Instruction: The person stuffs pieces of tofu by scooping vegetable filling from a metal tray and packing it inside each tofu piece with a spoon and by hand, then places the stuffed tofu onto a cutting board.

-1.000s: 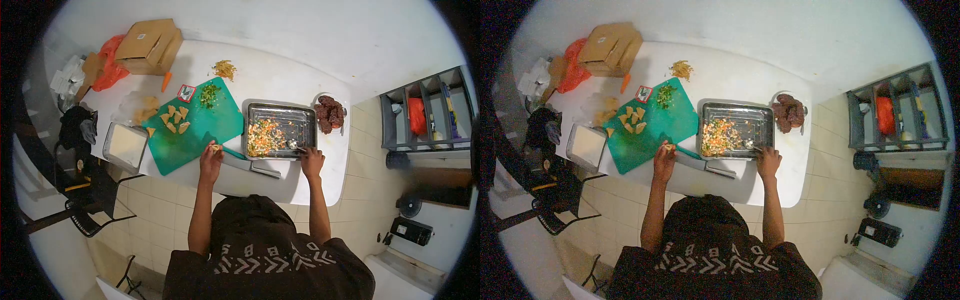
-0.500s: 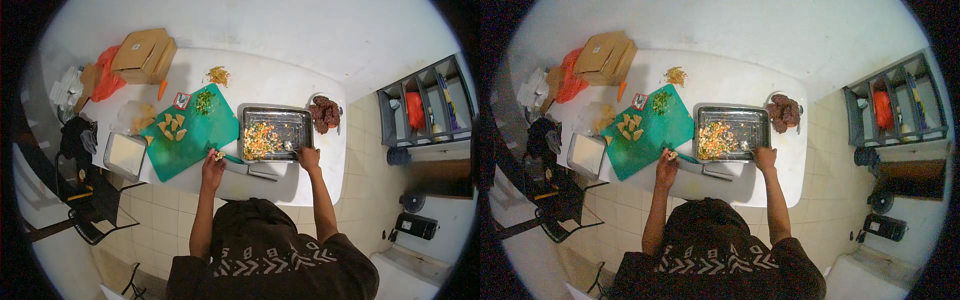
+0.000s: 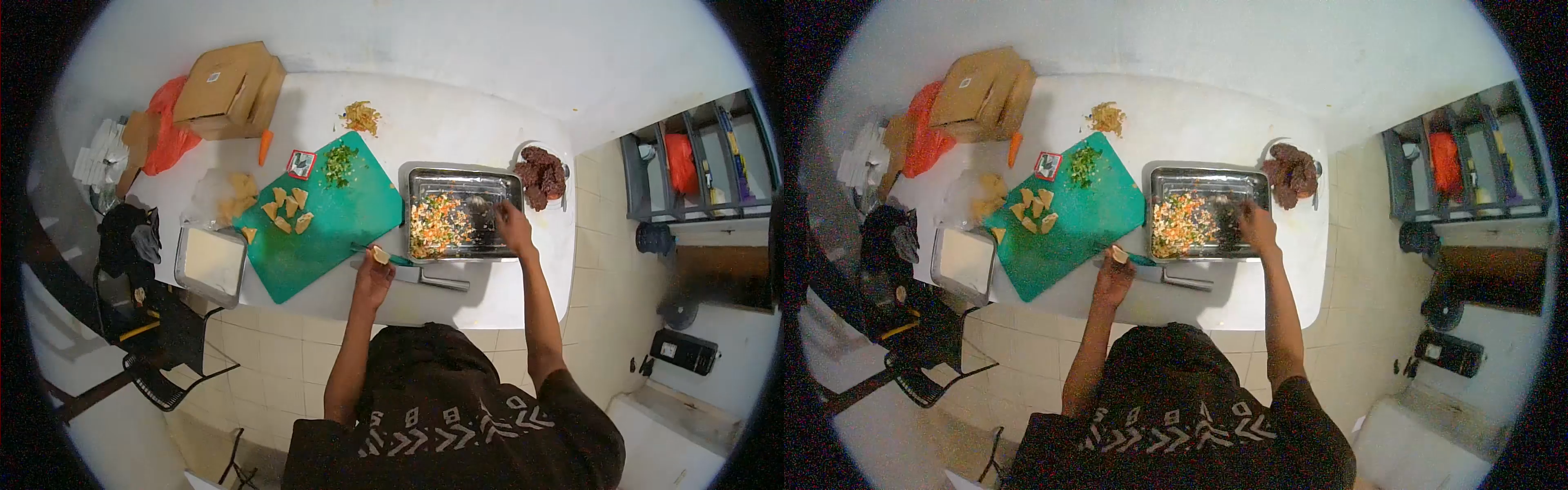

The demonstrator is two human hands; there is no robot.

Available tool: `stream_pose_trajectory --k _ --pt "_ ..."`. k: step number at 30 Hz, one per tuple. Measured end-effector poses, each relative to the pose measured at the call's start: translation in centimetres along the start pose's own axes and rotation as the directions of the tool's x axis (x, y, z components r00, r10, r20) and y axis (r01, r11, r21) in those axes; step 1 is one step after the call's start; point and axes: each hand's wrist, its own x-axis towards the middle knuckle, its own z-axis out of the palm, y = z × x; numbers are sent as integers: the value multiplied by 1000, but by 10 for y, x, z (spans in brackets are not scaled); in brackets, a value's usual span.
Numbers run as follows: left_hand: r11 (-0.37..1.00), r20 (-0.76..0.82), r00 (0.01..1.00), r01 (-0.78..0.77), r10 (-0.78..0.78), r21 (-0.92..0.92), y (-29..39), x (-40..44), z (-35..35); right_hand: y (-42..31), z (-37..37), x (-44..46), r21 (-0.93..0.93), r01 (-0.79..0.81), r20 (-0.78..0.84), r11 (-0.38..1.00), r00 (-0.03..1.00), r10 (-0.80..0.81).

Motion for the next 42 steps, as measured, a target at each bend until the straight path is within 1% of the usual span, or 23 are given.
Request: stream_pose_trajectory --k 1,3,4,7,10,12,15,17,20,22,23,25,26,27,28,30,32,33,35,36,38,40,42 --pt "997 -50 999 9 -13 -79 -3 1 0 -2 11 10 3 -11 4 1000 1000 11" --pt "996 -108 994 22 -31 -88 -7 -2 -1 -13 30 27 -34 180 -206 983 961 -183" --pt "995 -157 987 23 -38 -97 -9 -4 -2 -18 36 31 -34 180 -196 983 963 -183" --pt "999 -170 985 39 -38 2 -7 -17 -4 -42 49 31 -146 145 -47 979 987 -153" --pt "997 -265 964 19 2 76 -2 -29 7 -56 55 6 -190 188 3 964 982 -190" --pt "995 -273 962 39 -14 87 3 -31 7 -57 63 -15 -110 156 12 982 988 -155" --pt "987 -243 969 82 -47 138 6 -26 -7 -50 69 -43 -204 196 97 959 979 -180" --pt "975 -200 977 106 -67 195 12 -23 -4 -60 62 -56 -181 138 213 974 972 -98" --pt "963 -288 954 153 -85 223 15 -20 11 -70 50 -56 -213 81 341 974 940 -4" --pt "967 -216 974 123 -74 223 15 -11 2 -54 56 -56 -43 137 364 990 925 -112" --pt "965 -207 976 120 -71 232 16 -10 1 -47 58 -56 -39 140 353 989 928 -118" --pt "967 -198 979 102 -56 232 18 -9 6 -42 53 -57 290 182 239 939 937 -256" --pt "966 -183 982 96 -52 240 18 -7 9 -40 50 -55 292 193 224 937 938 -263" --pt "973 -179 982 92 -54 210 17 -8 13 -42 44 -56 508 -21 316 861 935 -164" --pt "980 -176 983 88 -56 180 15 -7 16 -45 39 -57 666 -243 427 705 900 -93" --pt "981 -141 989 73 -48 182 11 -9 24 -41 36 -53 596 -299 506 745 861 -59" --pt "981 -110 993 62 -43 181 8 -10 27 -30 61 -51 791 -206 304 576 949 -79" --pt "983 -115 992 67 -47 171 5 -9 25 -31 69 -52 792 -200 300 577 951 -82" --pt "986 -109 993 60 -43 156 -6 -10 27 -38 83 -51 725 -3 39 689 999 -36" --pt "982 -84 996 21 -5 186 -11 -10 31 -34 93 -47 725 13 30 689 998 -49" --pt "975 -48 998 -31 42 220 -17 -9 35 -26 114 -41 633 103 -129 767 991 -27" --pt "978 -91 996 0 19 207 -22 -4 24 -31 105 -41 631 109 -120 768 992 -42" --pt "972 -60 998 -2 17 237 -21 6 11 -35 90 -42 686 -81 82 723 996 34"
